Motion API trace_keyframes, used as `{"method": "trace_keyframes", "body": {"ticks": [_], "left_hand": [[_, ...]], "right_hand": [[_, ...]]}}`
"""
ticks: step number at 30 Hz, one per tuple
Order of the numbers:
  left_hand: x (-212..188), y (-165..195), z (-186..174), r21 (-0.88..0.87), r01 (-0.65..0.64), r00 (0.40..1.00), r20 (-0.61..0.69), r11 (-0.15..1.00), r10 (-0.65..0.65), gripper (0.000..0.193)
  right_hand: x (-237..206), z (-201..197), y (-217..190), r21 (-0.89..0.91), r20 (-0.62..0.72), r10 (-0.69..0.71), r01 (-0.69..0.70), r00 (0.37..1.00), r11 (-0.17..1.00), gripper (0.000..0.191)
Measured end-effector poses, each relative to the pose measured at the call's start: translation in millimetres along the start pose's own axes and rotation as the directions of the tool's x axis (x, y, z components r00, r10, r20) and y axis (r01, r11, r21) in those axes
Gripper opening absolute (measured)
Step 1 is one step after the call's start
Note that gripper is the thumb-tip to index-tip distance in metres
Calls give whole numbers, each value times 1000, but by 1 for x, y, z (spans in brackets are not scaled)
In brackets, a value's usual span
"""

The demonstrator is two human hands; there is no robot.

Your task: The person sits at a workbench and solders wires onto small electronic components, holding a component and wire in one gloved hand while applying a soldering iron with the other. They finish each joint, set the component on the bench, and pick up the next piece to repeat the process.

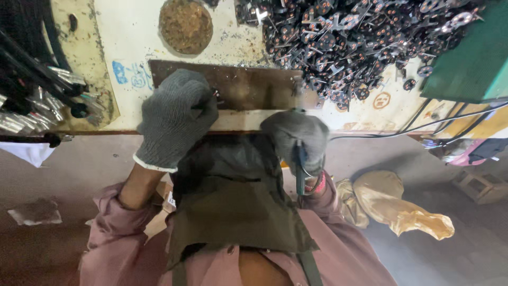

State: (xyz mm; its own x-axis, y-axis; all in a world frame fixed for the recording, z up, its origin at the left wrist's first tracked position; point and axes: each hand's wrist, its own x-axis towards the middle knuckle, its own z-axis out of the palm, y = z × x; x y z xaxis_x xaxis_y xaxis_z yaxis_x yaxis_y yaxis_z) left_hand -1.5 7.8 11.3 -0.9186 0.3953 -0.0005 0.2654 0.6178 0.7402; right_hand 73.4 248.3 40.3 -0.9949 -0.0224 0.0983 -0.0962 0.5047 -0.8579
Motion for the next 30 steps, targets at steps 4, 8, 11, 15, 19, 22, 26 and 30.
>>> {"method": "trace_keyframes", "body": {"ticks": [4,8,11,15,19,22,26,30], "left_hand": [[2,1,1,-33,-54,998,-43,998,53,15],[3,1,1,-45,-64,995,-76,997,61,17],[3,0,0,-33,-46,997,-60,998,44,19],[3,0,-1,-44,-68,994,-87,997,64,19],[2,-1,0,-82,-63,996,-75,995,57,19],[1,-4,0,-75,-50,998,-44,996,47,21],[1,-5,0,-67,-95,994,-52,993,91,21],[1,-3,1,-88,-48,998,-51,995,44,18]], "right_hand": [[6,-11,-9,-366,-261,126,-219,957,905,30],[9,3,-5,-371,-176,-16,-51,984,927,23],[11,12,-3,-352,-120,30,-71,992,933,25],[15,10,-3,-300,-157,54,-99,986,949,27],[17,3,2,-359,-67,-76,47,995,932,38],[16,5,5,-311,21,-87,89,996,946,37],[17,15,-4,-426,246,280,-156,928,891,15],[27,27,-19,-687,357,-176,386,917,616,22]]}}
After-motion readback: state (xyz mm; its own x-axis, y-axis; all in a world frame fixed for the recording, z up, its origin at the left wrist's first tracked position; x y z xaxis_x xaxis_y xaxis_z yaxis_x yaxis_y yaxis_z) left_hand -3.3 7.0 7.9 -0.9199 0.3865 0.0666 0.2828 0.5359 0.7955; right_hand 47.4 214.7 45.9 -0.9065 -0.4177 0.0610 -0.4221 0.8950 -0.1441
